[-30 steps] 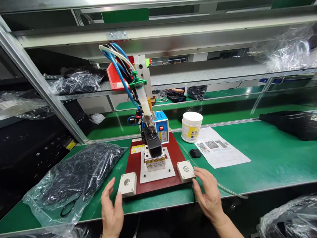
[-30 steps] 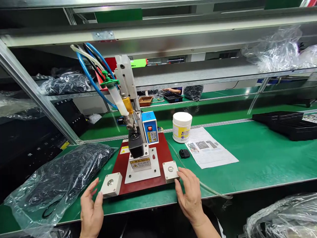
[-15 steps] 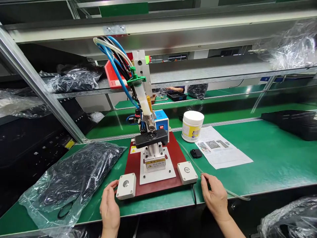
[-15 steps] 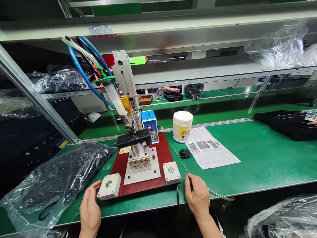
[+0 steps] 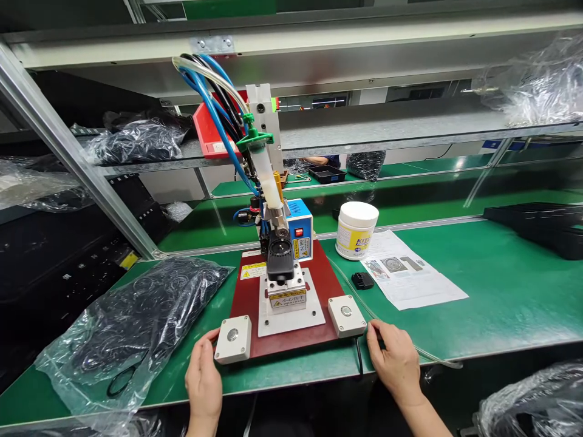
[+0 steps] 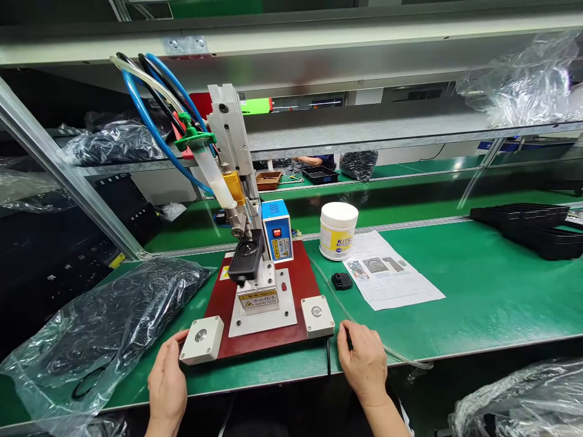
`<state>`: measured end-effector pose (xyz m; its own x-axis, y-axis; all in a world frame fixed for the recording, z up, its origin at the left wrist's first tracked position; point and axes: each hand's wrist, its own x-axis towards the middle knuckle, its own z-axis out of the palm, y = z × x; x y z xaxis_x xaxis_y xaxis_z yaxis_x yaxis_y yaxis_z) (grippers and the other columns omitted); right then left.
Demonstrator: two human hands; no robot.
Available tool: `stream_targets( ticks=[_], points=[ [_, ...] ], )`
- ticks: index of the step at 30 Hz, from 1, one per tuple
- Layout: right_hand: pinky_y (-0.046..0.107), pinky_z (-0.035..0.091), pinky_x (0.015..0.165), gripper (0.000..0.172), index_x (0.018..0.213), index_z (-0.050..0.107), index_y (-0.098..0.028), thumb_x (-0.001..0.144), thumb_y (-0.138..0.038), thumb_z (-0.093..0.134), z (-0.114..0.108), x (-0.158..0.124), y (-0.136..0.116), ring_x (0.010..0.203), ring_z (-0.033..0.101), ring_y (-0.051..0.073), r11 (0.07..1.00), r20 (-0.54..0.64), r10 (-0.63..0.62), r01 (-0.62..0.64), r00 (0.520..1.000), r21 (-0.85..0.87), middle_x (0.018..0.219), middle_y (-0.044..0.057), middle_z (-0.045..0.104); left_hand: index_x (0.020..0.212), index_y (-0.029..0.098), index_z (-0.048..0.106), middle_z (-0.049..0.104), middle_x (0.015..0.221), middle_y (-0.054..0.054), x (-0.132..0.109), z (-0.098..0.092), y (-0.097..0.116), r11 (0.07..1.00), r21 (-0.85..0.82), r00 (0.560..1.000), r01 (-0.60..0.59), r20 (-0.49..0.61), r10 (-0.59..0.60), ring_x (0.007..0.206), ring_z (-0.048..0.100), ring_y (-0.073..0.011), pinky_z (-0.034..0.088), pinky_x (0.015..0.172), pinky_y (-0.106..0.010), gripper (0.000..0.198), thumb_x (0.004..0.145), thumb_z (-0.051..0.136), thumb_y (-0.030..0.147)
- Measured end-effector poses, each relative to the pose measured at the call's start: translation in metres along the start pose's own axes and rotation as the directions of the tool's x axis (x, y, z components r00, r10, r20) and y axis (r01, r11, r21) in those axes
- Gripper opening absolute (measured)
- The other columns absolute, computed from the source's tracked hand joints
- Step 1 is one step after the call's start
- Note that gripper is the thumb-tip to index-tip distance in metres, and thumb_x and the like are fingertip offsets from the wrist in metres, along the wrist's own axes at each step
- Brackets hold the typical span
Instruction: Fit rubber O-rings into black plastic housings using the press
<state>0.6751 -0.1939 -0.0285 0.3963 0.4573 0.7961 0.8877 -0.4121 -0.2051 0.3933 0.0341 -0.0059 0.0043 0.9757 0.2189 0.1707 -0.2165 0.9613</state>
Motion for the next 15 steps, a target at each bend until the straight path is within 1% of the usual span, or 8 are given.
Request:
stream_targets(
  ticks=[5, 15],
  points=[
    [0.031, 0.037, 0.064, 0.017, 0.086, 0.062, -0.017, 0.094, -0.026, 0.049, -0.0006, 0.0006, -0.0010, 0.064, 0.058, 0.016, 1.000, -0.003, 0.006, -0.006, 1.000, 0.002, 0.073, 0.004, 0.066, 0.097, 0.018, 0.065, 0.068, 0.102, -0.008, -0.0018, 0.0000, 0.0032, 1.000, 0.004, 1.000, -0.003, -0.007, 0.003, 0.097, 0.062, -0.0263, 0.048, 0.082, -0.035, 0.057, 0.082, 0.043, 0.069],
    [0.031, 0.037, 0.064, 0.013, 0.087, 0.060, -0.017, 0.093, -0.024, 0.051, -0.0020, 0.0024, -0.0019, 0.063, 0.058, 0.016, 1.000, -0.023, -0.027, 0.027, 0.999, 0.005, 0.072, 0.003, 0.066, 0.097, 0.019, 0.065, 0.068, 0.102, -0.007, -0.0017, -0.0004, 0.0039, 1.000, 0.010, 1.000, -0.003, 0.004, 0.003, 0.098, 0.061, -0.0260, 0.048, 0.082, -0.035, 0.054, 0.083, 0.042, 0.066]
  ],
)
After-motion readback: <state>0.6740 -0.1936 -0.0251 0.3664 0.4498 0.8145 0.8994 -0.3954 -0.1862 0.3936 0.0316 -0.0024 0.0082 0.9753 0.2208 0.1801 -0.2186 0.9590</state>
